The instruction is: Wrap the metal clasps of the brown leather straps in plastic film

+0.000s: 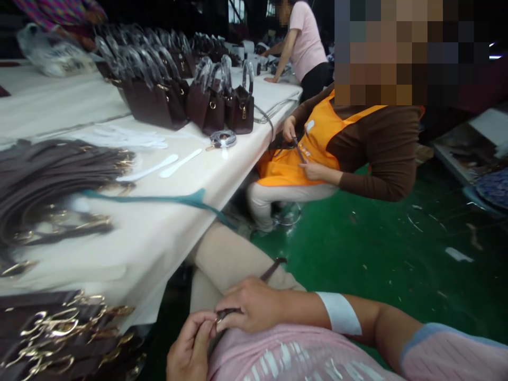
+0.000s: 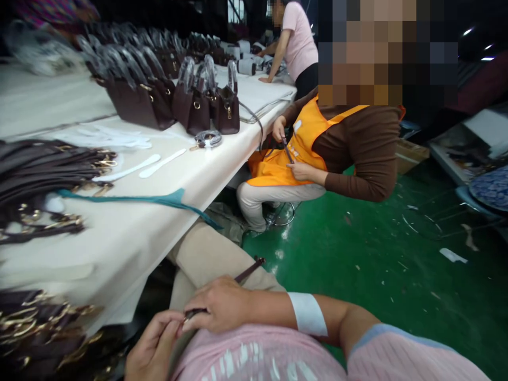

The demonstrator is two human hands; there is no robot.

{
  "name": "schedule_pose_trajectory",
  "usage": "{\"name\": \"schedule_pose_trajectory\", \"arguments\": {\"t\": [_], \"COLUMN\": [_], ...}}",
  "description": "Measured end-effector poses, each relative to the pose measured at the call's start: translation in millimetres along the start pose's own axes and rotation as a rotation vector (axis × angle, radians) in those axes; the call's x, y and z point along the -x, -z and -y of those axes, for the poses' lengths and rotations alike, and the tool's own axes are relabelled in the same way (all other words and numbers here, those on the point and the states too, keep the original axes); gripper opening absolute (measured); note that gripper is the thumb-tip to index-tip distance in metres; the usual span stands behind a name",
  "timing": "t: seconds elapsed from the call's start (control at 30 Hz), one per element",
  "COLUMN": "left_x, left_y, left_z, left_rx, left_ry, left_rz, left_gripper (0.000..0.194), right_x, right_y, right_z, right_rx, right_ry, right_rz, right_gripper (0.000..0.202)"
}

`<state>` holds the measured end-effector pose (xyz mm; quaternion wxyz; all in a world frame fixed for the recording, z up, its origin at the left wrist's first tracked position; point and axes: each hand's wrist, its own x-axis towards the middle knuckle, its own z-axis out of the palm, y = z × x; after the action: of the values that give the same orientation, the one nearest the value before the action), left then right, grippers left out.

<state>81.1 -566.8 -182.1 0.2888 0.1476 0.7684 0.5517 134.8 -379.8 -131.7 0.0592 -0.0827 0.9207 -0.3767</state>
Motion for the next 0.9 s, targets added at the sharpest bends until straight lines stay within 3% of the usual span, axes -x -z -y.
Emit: {"name": "schedule_pose_trajectory", "arguments": {"t": [0.13,0.27,0.3,0.4,0.47,0.53,0.63,0.73,0.83,0.9], "left_x": [7.9,7.4,5.8,-2.6,-10.6,-18.5,-26.9,-30.6,-28.2,-23.9], "left_y": [-2.1,30.8,41.5,60.5,53.6,31.1,-12.5,-37.5,-35.7,-28.1], "left_z": [2.9,34.2,42.7,54.3,46.5,30.3,8.4,3.2,9.1,12.5], "left_rx": [0.091,0.119,0.064,-0.231,-0.381,-0.391,-0.207,0.015,0.113,0.109], "left_ry": [0.054,0.082,0.086,-0.011,-0.146,-0.219,-0.114,0.017,0.096,0.155], "left_rz": [-0.059,-0.283,-0.271,-0.052,0.072,0.211,0.413,0.397,0.346,0.297], "left_gripper": [0.031,0.03,0.03,0.03,0.031,0.043,0.062,0.057,0.043,0.038], "right_x": [7.7,28.4,33.0,36.6,30.2,20.0,7.9,11.9,31.4,46.2], "right_y": [4.9,12.3,14.0,13.8,7.8,-0.2,-3.6,15.3,53.2,78.9], "right_z": [-4.5,-19.3,-22.0,-26.4,-28.3,-30.4,-29.0,-9.5,24.5,39.3], "right_rx": [-0.063,-0.054,-0.06,-0.069,-0.053,-0.049,-0.067,-0.11,-0.286,-0.467], "right_ry": [-0.061,-0.254,-0.275,-0.291,-0.286,-0.254,-0.24,-0.259,-0.121,0.057], "right_rz": [0.019,0.01,0.016,0.032,0.04,0.04,0.018,0.023,0.125,0.146], "right_gripper": [0.026,0.024,0.023,0.017,0.015,0.015,0.015,0.028,0.044,0.035]}}
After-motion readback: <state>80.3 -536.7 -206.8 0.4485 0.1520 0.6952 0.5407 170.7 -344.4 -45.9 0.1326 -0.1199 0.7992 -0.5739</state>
